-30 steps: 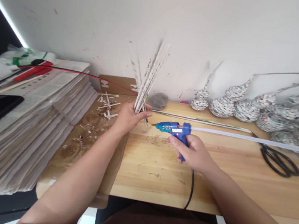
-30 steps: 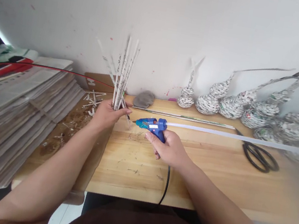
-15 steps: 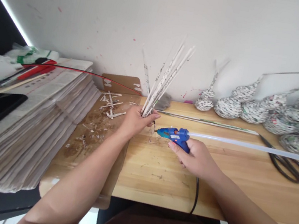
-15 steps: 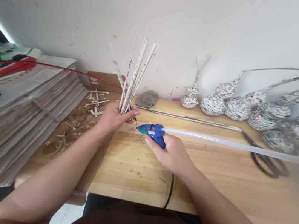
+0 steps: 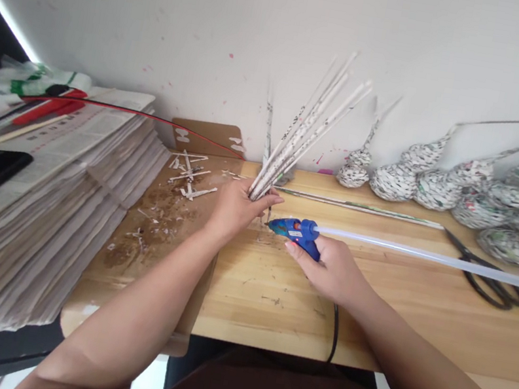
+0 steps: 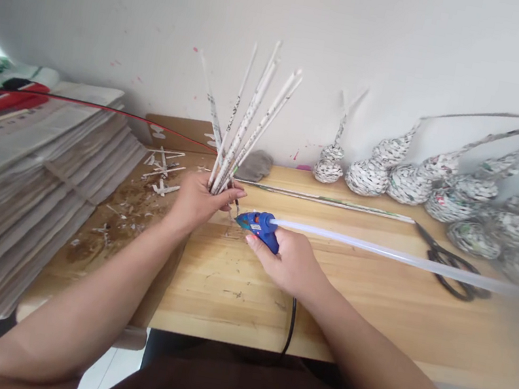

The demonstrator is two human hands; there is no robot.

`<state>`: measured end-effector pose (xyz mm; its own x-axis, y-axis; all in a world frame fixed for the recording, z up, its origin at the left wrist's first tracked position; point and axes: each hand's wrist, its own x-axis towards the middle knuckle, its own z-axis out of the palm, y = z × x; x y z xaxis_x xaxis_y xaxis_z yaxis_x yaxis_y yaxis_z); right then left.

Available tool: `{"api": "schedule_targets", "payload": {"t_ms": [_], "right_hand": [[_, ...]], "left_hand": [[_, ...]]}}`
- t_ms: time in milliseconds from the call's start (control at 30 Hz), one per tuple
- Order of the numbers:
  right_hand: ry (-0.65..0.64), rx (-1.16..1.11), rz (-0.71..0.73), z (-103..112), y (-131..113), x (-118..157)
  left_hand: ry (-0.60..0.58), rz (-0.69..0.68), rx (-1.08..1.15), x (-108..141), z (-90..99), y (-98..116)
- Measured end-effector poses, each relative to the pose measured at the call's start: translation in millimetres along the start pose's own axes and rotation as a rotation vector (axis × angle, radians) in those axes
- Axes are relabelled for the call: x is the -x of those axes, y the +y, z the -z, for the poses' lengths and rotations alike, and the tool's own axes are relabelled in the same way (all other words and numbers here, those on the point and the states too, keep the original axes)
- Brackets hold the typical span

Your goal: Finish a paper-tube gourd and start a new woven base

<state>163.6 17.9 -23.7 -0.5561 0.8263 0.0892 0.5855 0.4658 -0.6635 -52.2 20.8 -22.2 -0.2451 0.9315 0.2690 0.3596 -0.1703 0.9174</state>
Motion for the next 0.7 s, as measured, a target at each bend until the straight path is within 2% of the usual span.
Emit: {"api": "schedule_targets", "payload": {"t_ms": [300,467,567,700], "right_hand": [[-0.011,-0.009,-0.051,-0.7,-1.0,-1.4],[-0.025,-0.013,-0.08,2.7,-2.5,-2.3],[-0.028,-0.004,-0.079,4.0,-2.4,-2.6],[-0.032,0.045,-0.067,4.1,-0.1,-2.7]], "left_hand": [[-0.015,0.017,0.022,0.9,-2.9,0.6],[-0.027,0.066,0.066,1.3,0.1,9.0],[-0.037,0.064,0.12,-0.3,13.7,18.7],[0.037,0.074,0.111,-4.7,44.0,30.1]]}}
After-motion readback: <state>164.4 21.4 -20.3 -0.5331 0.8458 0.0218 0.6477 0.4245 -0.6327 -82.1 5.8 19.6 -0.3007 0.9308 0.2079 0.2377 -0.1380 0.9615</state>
